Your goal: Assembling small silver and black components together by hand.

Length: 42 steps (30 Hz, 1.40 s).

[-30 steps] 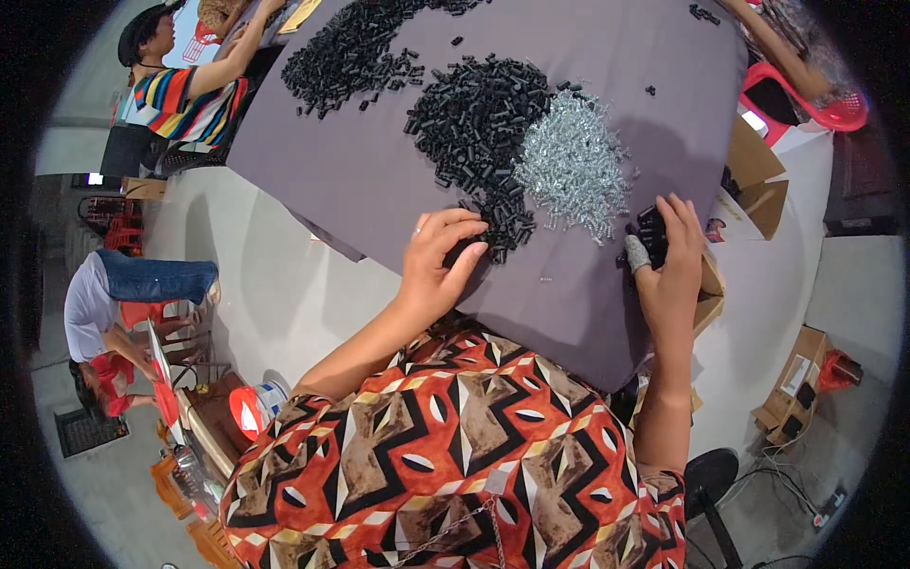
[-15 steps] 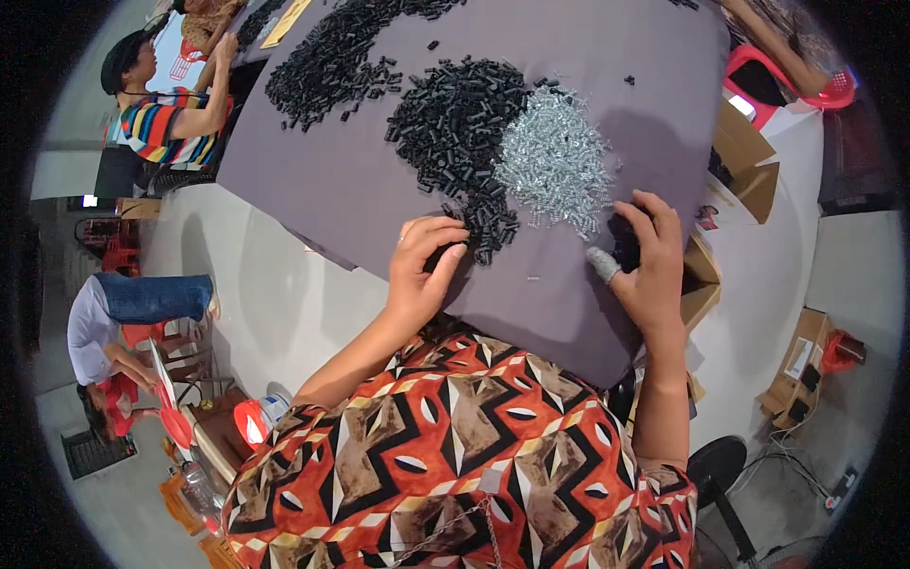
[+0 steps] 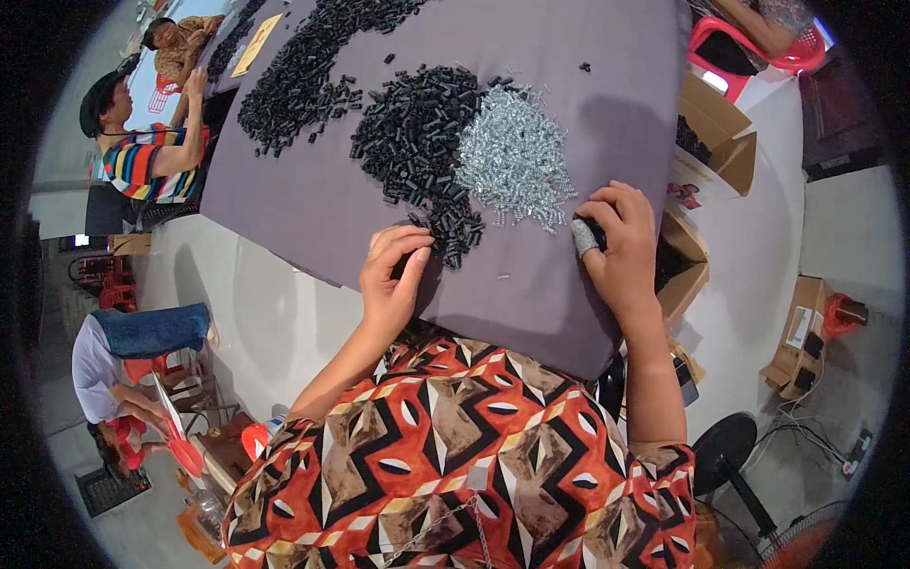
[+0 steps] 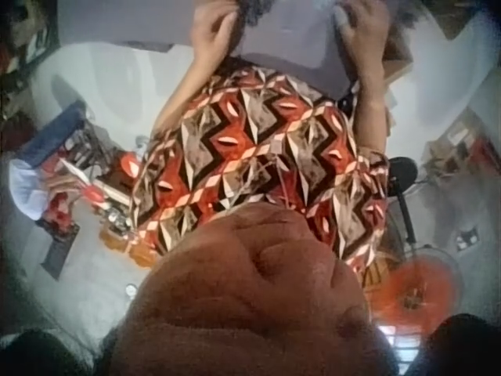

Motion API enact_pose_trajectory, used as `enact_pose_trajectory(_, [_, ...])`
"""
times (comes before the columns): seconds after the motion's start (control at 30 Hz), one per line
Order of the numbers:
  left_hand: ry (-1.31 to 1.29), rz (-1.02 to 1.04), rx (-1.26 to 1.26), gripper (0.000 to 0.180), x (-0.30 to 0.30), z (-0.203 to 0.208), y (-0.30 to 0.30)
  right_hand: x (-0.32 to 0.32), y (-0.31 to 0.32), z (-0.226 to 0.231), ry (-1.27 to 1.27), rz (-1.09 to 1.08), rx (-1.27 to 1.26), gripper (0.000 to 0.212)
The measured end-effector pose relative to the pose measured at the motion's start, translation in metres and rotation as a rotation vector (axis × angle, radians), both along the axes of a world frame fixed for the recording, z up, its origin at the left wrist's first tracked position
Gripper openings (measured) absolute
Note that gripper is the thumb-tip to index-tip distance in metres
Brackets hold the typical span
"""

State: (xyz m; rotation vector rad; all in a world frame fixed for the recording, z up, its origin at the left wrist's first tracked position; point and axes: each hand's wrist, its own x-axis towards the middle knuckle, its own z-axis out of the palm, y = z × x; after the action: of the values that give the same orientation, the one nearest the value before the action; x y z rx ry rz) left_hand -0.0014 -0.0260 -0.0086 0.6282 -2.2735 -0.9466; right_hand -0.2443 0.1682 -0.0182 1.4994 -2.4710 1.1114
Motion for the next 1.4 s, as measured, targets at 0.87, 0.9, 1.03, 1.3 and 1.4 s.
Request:
enact_pose_trajectory(0.87, [0.009, 0.029, 0.038, 0.009, 0.002, -0.003, -0.003, 0.011, 0.019, 0.021, 0.024, -0.012, 0.026, 0.026])
enact_pose_trajectory(0.9, [0.017, 0.026, 0.037, 0.009, 0.003, -0.003, -0.003, 0.012, 0.019, 0.019, 0.022, -0.007, 0.027, 0.026])
enact_pose_trajectory(1.03, [0.037, 0.06, 0.082, 0.01, 0.002, 0.001, -0.002, 0.005, 0.023, 0.005, 0.03, -0.073, 0.033, 0.022])
enact_pose_trajectory(1.3, [-0.064, 0.107, -0.015, 0.029, 0.002, 0.002, -0.006, -0.006, 0.027, -0.004, -0.038, -0.136, -0.015, 0.027])
enact_pose_trajectory(1.4, [-0.048, -0.061, -0.235, 0.033, -0.008, 0.015, 0.006, -0.004, 0.025, -0.006, -0.083, -0.184, -0.053, 0.036])
